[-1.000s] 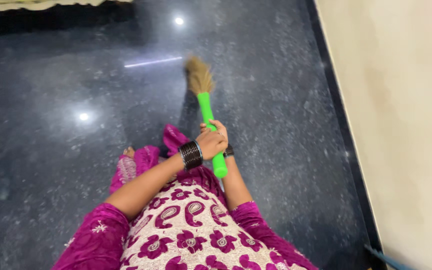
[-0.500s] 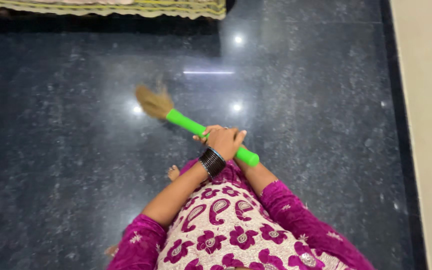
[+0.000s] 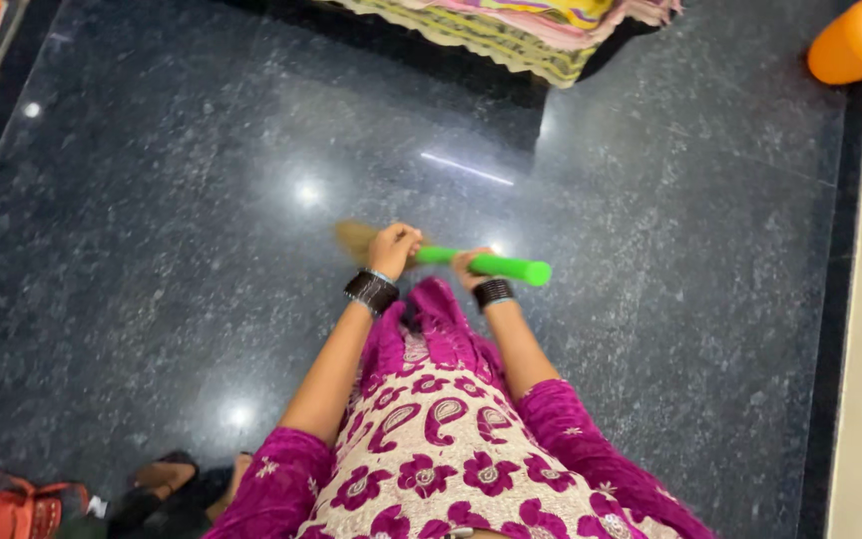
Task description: The person sweeps a dark tiled floor with a green-handled broom, moving around furniture and a green plastic chair. The person briefly lifts and repositions the chair to sweep underneath it before continuing to sweep the rest of the room.
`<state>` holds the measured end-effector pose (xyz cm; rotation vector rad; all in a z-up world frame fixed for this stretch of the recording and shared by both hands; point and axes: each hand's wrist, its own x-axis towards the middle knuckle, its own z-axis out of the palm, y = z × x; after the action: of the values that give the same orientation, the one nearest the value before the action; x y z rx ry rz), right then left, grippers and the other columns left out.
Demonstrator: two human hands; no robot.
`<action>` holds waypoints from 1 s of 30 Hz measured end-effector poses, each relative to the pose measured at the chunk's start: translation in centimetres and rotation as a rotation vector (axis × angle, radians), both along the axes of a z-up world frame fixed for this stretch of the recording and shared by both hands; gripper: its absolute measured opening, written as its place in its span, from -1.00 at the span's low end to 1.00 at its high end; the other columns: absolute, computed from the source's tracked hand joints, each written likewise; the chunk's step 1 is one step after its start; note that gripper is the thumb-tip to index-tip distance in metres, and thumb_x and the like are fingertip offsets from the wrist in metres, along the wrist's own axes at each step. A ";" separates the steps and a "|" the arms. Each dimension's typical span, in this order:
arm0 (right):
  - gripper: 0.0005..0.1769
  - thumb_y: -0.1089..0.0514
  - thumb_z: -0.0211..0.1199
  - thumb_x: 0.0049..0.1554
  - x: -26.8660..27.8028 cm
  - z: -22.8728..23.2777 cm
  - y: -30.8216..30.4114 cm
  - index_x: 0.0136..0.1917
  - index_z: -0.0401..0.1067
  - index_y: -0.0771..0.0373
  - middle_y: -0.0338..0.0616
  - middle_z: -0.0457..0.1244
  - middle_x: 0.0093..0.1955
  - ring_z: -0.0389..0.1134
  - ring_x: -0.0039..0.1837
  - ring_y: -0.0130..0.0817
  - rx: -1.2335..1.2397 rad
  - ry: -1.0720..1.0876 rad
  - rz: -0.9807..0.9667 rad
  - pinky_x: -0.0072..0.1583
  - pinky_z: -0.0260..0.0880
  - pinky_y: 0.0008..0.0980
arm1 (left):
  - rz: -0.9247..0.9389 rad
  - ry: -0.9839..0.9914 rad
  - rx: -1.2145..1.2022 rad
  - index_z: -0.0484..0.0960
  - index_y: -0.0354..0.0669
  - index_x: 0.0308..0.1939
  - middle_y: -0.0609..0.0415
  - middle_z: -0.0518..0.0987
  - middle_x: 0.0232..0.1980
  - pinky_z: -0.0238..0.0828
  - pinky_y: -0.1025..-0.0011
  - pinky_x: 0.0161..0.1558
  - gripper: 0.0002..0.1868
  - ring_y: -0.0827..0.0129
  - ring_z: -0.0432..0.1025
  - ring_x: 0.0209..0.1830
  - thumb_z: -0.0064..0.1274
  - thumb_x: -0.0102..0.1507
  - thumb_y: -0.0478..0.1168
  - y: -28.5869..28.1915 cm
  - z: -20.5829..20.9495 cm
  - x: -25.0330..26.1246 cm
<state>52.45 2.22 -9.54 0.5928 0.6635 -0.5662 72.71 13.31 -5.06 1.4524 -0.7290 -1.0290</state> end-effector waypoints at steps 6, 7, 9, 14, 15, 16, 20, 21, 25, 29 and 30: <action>-0.98 0.35 0.11 0.04 -2.5 1.8 -2.9 -0.20 0.31 0.36 -0.04 0.21 -0.30 0.32 -0.25 -0.24 -0.399 0.188 -0.243 -0.08 0.53 -0.32 | 0.043 0.198 0.020 0.65 -0.16 -0.17 0.06 0.67 -0.32 0.47 0.49 -0.31 -0.76 0.43 0.57 -0.38 0.10 0.28 -0.06 0.7 -1.6 3.9; -0.95 0.32 0.14 0.02 -1.3 1.4 -3.0 -0.24 0.29 0.33 -0.04 0.21 -0.33 0.30 -0.28 -0.21 -0.462 0.270 -0.170 -0.13 0.48 -0.31 | 0.051 0.201 0.052 0.65 -0.16 -0.16 0.07 0.67 -0.33 0.44 0.51 -0.35 -0.75 0.43 0.57 -0.39 0.09 0.28 -0.05 0.9 -1.5 4.6; -0.86 0.26 0.20 -0.01 1.5 1.3 -2.8 -0.32 0.26 0.27 -0.03 0.20 -0.38 0.28 -0.32 -0.16 -0.590 0.434 -0.024 -0.22 0.39 -0.28 | 0.070 0.194 0.132 0.63 -0.12 -0.12 0.09 0.67 -0.29 0.37 0.51 -0.38 -0.73 0.43 0.56 -0.37 0.08 0.28 -0.02 1.8 -1.5 5.7; -0.92 0.25 0.17 -0.04 10.1 2.1 0.4 -0.31 0.30 0.25 -0.06 0.25 -0.35 0.32 -0.28 -0.18 -0.502 0.532 0.166 -0.15 0.43 -0.30 | 0.145 0.338 0.118 0.61 -0.11 0.00 0.05 0.66 -0.18 0.47 0.41 -0.36 -0.65 0.40 0.52 -0.34 0.13 0.27 0.01 4.1 -3.0 7.6; -0.92 0.25 0.17 -0.03 11.9 2.3 1.1 -0.31 0.31 0.28 -0.05 0.26 -0.35 0.32 -0.27 -0.18 -0.472 0.521 0.192 -0.14 0.45 -0.31 | 0.157 0.400 0.063 0.60 -0.12 0.05 -0.01 0.66 -0.15 0.51 0.39 -0.32 -0.63 0.37 0.54 -0.31 0.16 0.28 0.01 4.4 -3.4 7.9; -0.91 0.24 0.15 -0.04 13.6 2.5 1.9 -0.33 0.32 0.29 -0.03 0.26 -0.36 0.32 -0.29 -0.17 -0.505 0.465 0.245 -0.15 0.44 -0.30 | 0.167 0.462 0.007 0.60 -0.14 0.09 -0.06 0.65 -0.11 0.55 0.37 -0.29 -0.60 0.33 0.55 -0.29 0.19 0.28 0.00 4.9 -3.7 8.4; -0.86 0.19 0.10 -0.02 18.9 3.2 6.3 -0.34 0.30 0.31 0.00 0.25 -0.39 0.31 -0.32 -0.15 -0.608 0.283 0.504 -0.17 0.45 -0.27 | 0.290 0.542 0.112 0.51 -0.03 0.23 -0.05 0.60 0.00 0.53 0.38 -0.34 -0.49 0.36 0.55 -0.21 0.16 0.26 0.04 7.8 -5.4 9.9; -0.85 0.18 0.08 -0.01 20.3 3.4 7.4 -0.33 0.29 0.32 0.00 0.24 -0.39 0.31 -0.32 -0.14 -0.632 0.246 0.579 -0.16 0.46 -0.26 | 0.337 0.578 0.115 0.49 -0.03 0.25 -0.06 0.59 0.01 0.52 0.35 -0.37 -0.48 0.33 0.54 -0.21 0.16 0.26 0.04 8.0 -5.5 10.7; -0.95 0.27 0.11 0.10 25.7 2.1 9.7 -0.18 0.29 0.31 -0.12 0.23 -0.30 0.29 -0.29 -0.35 -0.302 -0.170 0.758 -0.15 0.42 -0.39 | 0.439 0.685 0.178 0.50 -0.02 0.10 0.05 0.57 -0.13 0.48 0.36 -0.43 -0.63 0.35 0.51 -0.34 0.09 0.28 0.00 9.8 -5.8 14.8; -0.84 0.27 0.07 0.13 32.2 0.7 11.3 -0.03 0.33 0.42 -0.10 0.25 -0.19 0.28 -0.23 -0.41 -0.181 -0.359 0.959 -0.10 0.45 -0.48 | 0.601 0.665 -0.033 0.53 -0.12 -0.11 0.13 0.56 -0.31 0.49 0.45 -0.43 -0.81 0.44 0.48 -0.45 0.06 0.33 -0.10 12.9 -5.9 19.4; -0.80 0.27 0.07 0.14 33.9 0.4 11.6 0.00 0.33 0.46 -0.07 0.26 -0.16 0.28 -0.21 -0.41 -0.197 -0.341 0.993 -0.10 0.45 -0.49 | 0.644 0.651 -0.038 0.54 -0.14 -0.16 0.15 0.56 -0.35 0.49 0.48 -0.42 -0.83 0.47 0.48 -0.47 0.06 0.35 -0.13 13.7 -6.0 20.5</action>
<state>86.38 13.83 -9.16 0.1146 0.4894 0.3919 93.23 27.05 -11.01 1.0973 0.1860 -0.8812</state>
